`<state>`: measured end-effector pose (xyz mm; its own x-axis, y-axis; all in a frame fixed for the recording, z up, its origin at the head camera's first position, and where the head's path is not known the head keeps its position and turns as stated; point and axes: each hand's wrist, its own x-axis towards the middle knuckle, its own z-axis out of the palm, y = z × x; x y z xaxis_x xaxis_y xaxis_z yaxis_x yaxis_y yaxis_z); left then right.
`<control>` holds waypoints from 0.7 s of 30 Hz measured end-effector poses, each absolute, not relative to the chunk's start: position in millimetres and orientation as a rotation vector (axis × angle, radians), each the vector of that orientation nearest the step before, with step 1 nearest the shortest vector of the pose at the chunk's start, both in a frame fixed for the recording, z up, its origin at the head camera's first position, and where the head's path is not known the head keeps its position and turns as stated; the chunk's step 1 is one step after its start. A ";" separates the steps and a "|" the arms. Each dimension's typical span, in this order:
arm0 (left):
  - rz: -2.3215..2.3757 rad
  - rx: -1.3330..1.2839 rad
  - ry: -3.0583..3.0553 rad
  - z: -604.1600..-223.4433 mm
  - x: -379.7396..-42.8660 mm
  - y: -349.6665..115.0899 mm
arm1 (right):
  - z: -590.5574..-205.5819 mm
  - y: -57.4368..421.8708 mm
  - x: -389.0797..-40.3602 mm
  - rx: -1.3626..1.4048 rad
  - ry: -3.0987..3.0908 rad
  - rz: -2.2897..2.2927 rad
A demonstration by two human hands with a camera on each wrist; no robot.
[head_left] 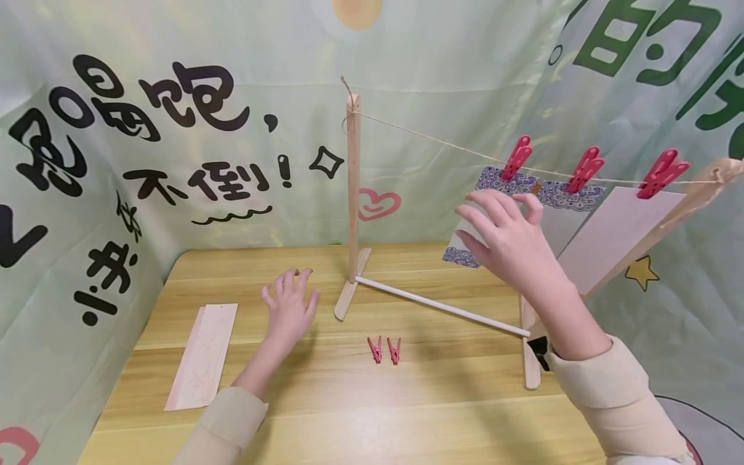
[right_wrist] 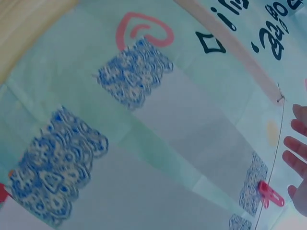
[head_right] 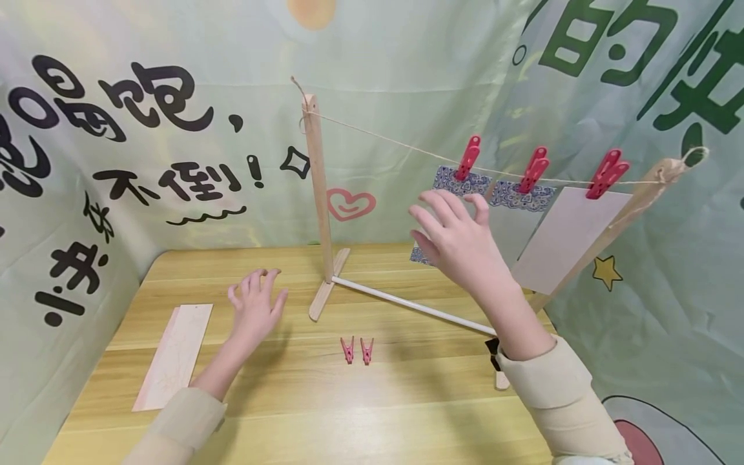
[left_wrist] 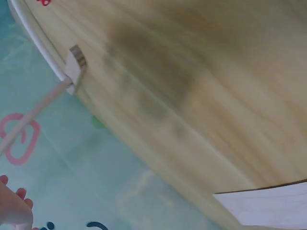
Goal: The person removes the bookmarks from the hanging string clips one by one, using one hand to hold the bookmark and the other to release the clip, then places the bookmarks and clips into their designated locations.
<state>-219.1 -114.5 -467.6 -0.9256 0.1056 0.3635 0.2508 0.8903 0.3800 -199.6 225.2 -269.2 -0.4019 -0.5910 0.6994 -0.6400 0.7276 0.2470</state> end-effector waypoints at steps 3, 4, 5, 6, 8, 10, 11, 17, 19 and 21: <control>-0.620 -0.323 -2.708 -464.6 -223.6 -103.0 | -262.2 228.0 -200.0 0.901 -2.101 0.061; -0.618 -0.339 -2.709 -463.9 -225.0 -99.0 | -259.5 228.9 -200.1 0.894 -2.099 0.055; -0.615 -0.353 -2.716 -463.5 -226.4 -95.2 | -257.0 229.8 -200.3 0.889 -2.091 0.053; -0.621 -0.368 -2.718 -463.0 -227.8 -91.4 | -254.3 230.6 -200.7 0.885 -2.083 0.052; -0.628 -0.394 -2.734 -461.2 -229.9 -83.6 | -248.9 232.1 -201.1 0.873 -2.071 0.059; -0.659 -0.425 -2.737 -459.5 -231.9 -76.1 | -243.5 233.4 -201.2 0.855 -2.062 0.073; -0.670 -0.442 -2.741 -458.2 -232.8 -72.6 | -241.0 234.0 -201.3 0.842 -2.057 0.082; -0.707 -0.553 -2.725 -449.7 -238.3 -50.0 | -229.2 239.1 -203.2 0.743 -2.040 0.118; -0.701 -0.584 -2.717 -448.2 -241.4 -42.6 | -226.3 241.5 -203.8 0.708 -2.046 0.125; -0.696 -0.616 -2.712 -447.4 -244.5 -35.7 | -223.6 244.3 -204.1 0.685 -2.055 0.129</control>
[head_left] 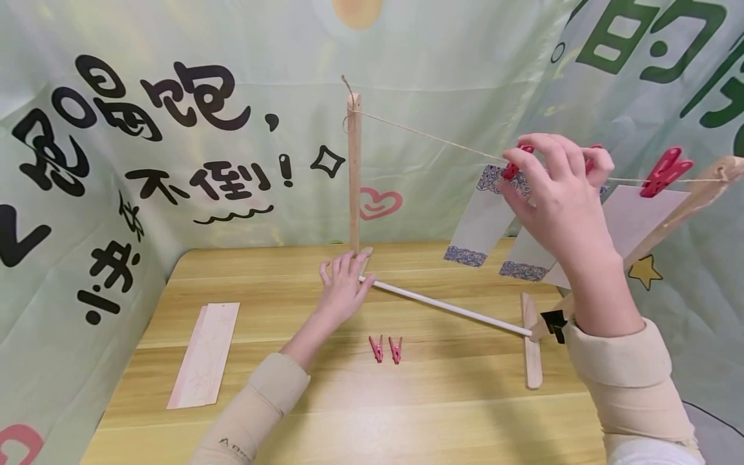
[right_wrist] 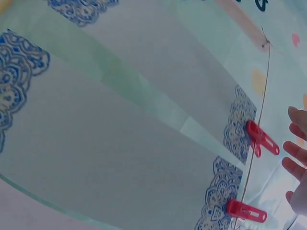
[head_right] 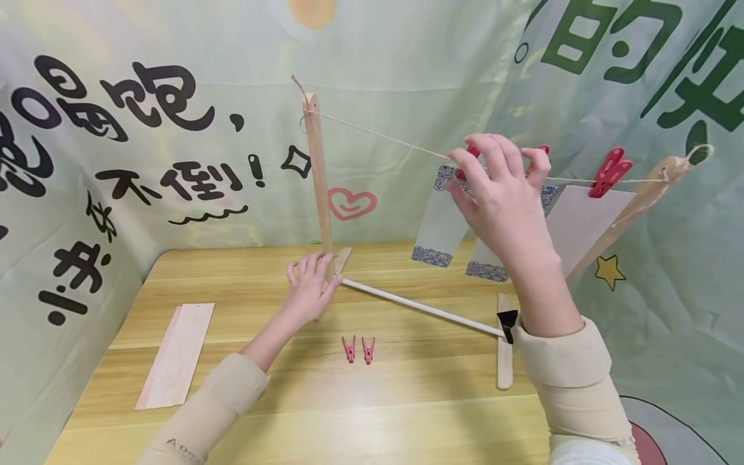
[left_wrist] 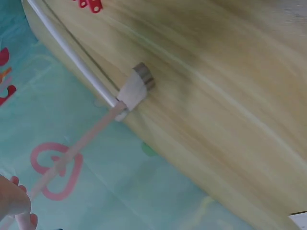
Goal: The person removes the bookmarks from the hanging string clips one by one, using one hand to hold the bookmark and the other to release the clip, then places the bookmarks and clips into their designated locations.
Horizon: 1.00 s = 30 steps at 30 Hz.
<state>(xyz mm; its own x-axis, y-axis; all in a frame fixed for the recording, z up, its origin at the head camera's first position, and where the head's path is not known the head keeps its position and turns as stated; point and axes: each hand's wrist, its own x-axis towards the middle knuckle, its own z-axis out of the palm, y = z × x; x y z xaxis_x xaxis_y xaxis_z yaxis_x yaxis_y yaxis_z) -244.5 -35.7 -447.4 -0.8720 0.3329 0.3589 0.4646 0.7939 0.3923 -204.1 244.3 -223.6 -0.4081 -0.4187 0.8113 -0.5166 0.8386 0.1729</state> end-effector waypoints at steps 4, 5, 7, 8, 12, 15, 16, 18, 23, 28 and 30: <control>-0.690 -0.674 -2.707 -444.9 -250.0 -20.8 | -219.2 249.9 -204.7 0.655 -2.080 0.122; -0.691 -0.690 -2.703 -444.1 -251.2 -17.3 | -218.6 251.1 -205.2 0.648 -2.082 0.119; -0.682 -0.715 -2.696 -442.5 -253.1 -10.4 | -217.7 253.0 -206.4 0.632 -2.088 0.118; -0.679 -0.725 -2.694 -441.7 -254.0 -7.1 | -217.3 254.0 -207.1 0.626 -2.092 0.114; -0.736 -0.744 -2.673 -437.5 -256.6 6.5 | -215.5 257.2 -209.5 0.589 -2.132 0.114; -0.806 -0.742 -2.661 -433.7 -258.0 17.4 | -213.3 259.2 -209.4 0.551 -2.189 0.133; -0.832 -0.743 -2.661 -432.1 -258.1 20.8 | -212.5 259.6 -209.3 0.537 -2.212 0.139; -0.848 -0.745 -2.665 -428.8 -258.6 27.3 | -211.2 259.8 -209.4 0.511 -2.256 0.148; -0.840 -0.749 -2.703 -420.7 -261.4 42.2 | -207.4 259.4 -210.3 0.440 -2.366 0.139; -0.807 -0.744 -2.740 -414.9 -265.8 54.4 | -204.6 259.8 -211.9 0.353 -2.466 0.166; -0.808 -0.748 -2.748 -412.9 -267.3 59.0 | -203.8 260.2 -212.4 0.330 -2.494 0.175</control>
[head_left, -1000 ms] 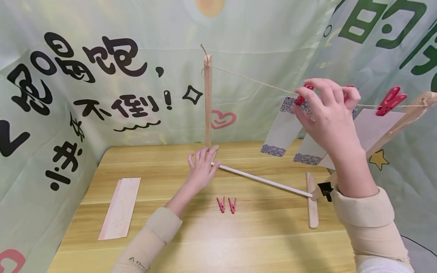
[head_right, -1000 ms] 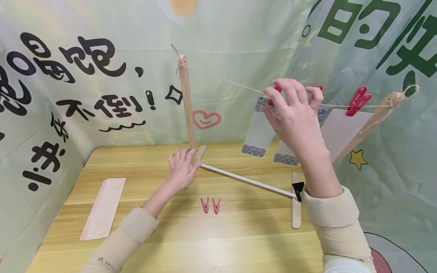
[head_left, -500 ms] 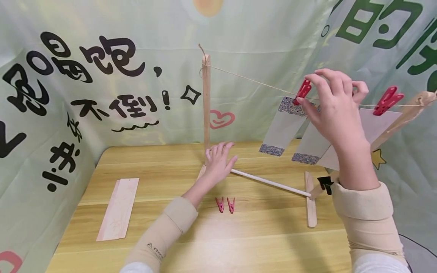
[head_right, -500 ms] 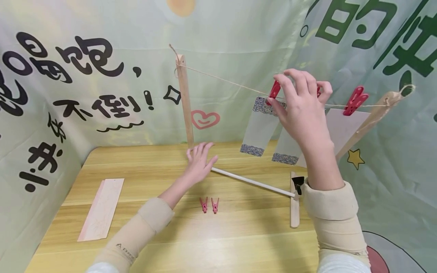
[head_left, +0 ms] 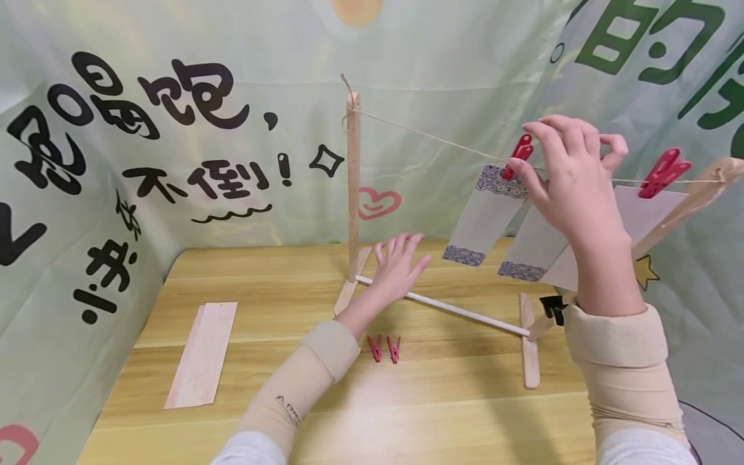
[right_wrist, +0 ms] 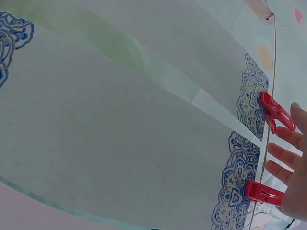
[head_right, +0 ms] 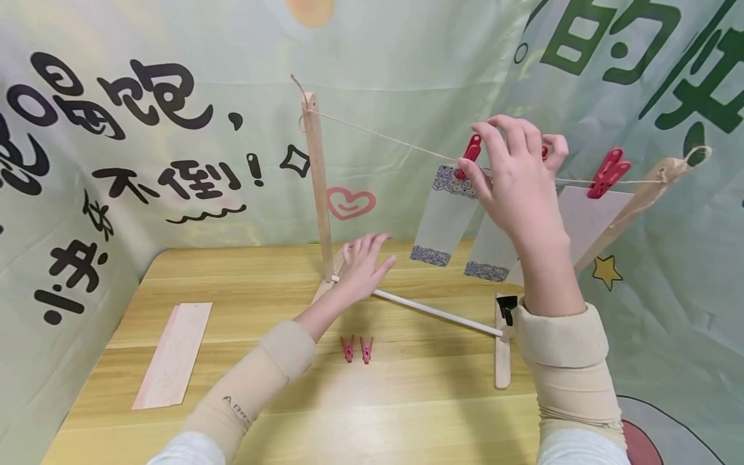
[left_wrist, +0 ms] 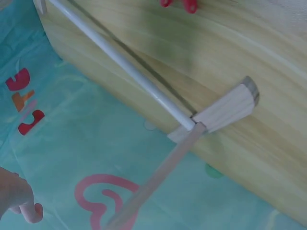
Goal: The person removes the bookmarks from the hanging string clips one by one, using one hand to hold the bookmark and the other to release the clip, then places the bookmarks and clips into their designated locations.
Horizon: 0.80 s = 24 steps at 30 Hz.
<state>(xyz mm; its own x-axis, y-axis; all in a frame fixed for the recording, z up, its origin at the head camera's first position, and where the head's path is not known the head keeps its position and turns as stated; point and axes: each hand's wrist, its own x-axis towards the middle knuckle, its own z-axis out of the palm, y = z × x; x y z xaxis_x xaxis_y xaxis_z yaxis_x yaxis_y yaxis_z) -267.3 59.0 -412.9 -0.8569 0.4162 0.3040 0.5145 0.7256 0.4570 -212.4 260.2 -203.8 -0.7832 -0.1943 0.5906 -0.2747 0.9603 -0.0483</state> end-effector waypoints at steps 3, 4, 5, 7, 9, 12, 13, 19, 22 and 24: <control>-0.837 -0.764 -2.751 -410.4 -268.8 65.1 | -202.4 260.6 -212.8 0.312 -2.512 0.180; -0.848 -0.771 -2.752 -409.8 -269.2 67.3 | -201.9 260.7 -212.9 0.306 -2.513 0.182; -0.860 -0.776 -2.752 -409.2 -269.4 69.4 | -201.3 260.7 -212.9 0.300 -2.513 0.183; -0.887 -0.788 -2.751 -408.1 -269.5 73.4 | -200.0 260.8 -213.1 0.290 -2.509 0.185; -0.901 -0.796 -2.750 -407.7 -269.5 77.2 | -198.7 260.7 -213.1 0.274 -2.510 0.187; -0.913 -0.805 -2.751 -407.3 -268.9 82.0 | -197.4 260.2 -213.1 0.255 -2.515 0.190; -0.914 -0.808 -2.752 -407.4 -268.9 83.3 | -197.2 259.9 -213.0 0.251 -2.514 0.191; -0.897 -0.829 -2.753 -408.5 -268.9 89.9 | -196.6 258.8 -213.0 0.214 -2.538 0.194; -0.887 -0.828 -2.753 -409.2 -269.0 92.1 | -196.9 258.2 -213.5 0.210 -2.554 0.193; -0.892 -0.833 -2.751 -409.8 -269.0 93.1 | -197.2 257.8 -213.8 0.215 -2.557 0.194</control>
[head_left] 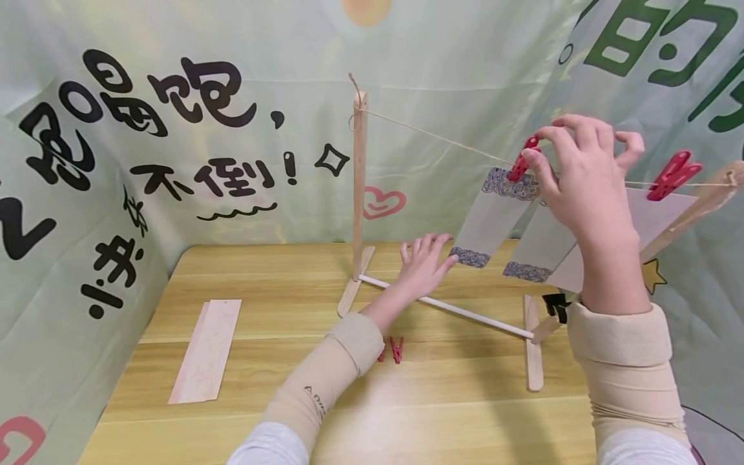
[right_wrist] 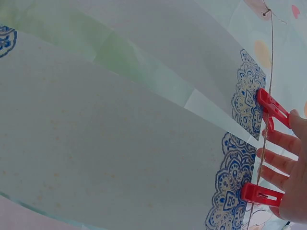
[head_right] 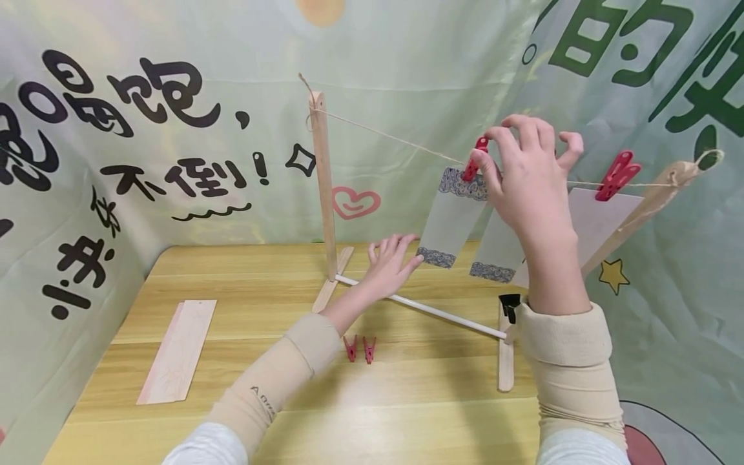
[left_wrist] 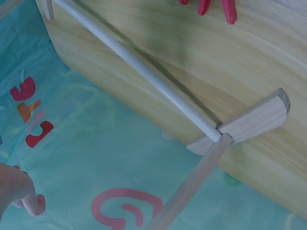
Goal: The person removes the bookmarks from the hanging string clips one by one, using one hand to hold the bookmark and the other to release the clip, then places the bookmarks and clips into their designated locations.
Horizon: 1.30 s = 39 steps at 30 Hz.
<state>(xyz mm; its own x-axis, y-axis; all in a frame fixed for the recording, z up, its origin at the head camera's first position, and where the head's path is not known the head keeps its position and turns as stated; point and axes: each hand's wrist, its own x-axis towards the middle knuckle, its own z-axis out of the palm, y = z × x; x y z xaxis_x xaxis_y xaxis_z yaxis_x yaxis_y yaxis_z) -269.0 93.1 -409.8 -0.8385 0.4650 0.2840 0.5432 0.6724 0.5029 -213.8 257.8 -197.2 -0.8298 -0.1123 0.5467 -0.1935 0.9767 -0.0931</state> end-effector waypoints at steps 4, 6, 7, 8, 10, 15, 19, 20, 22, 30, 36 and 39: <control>-0.910 -0.834 -2.752 -408.9 -267.7 95.1 | -197.1 257.6 -213.9 0.205 -2.570 0.209; -0.916 -0.830 -2.747 -408.3 -266.7 95.6 | -197.0 257.4 -213.8 0.202 -2.574 0.218; -0.914 -0.826 -2.741 -408.2 -266.3 95.9 | -196.9 257.5 -213.8 0.200 -2.577 0.223; -0.916 -0.828 -2.732 -408.7 -266.2 96.0 | -197.0 257.5 -213.7 0.202 -2.576 0.226; -0.915 -0.837 -2.712 -409.8 -265.7 96.3 | -197.4 257.6 -213.7 0.204 -2.574 0.232; -0.904 -0.860 -2.667 -412.9 -263.8 98.1 | -198.5 258.2 -214.0 0.204 -2.564 0.259; -0.896 -0.856 -2.606 -413.6 -260.9 98.6 | -198.6 257.8 -215.0 0.211 -2.552 0.279; -0.892 -0.854 -2.586 -414.1 -260.3 98.6 | -198.5 257.7 -215.2 0.212 -2.550 0.288; -0.880 -0.847 -2.536 -415.1 -259.4 98.4 | -198.6 257.7 -215.5 0.209 -2.553 0.312; -0.938 -0.755 -2.350 -420.5 -259.9 97.0 | -198.8 258.1 -216.0 0.220 -2.527 0.382; -1.006 -0.732 -2.292 -422.4 -260.0 95.7 | -201.7 257.9 -217.7 0.250 -2.458 0.421; -1.016 -0.714 -2.275 -422.4 -260.1 95.3 | -203.6 257.6 -218.8 0.278 -2.403 0.447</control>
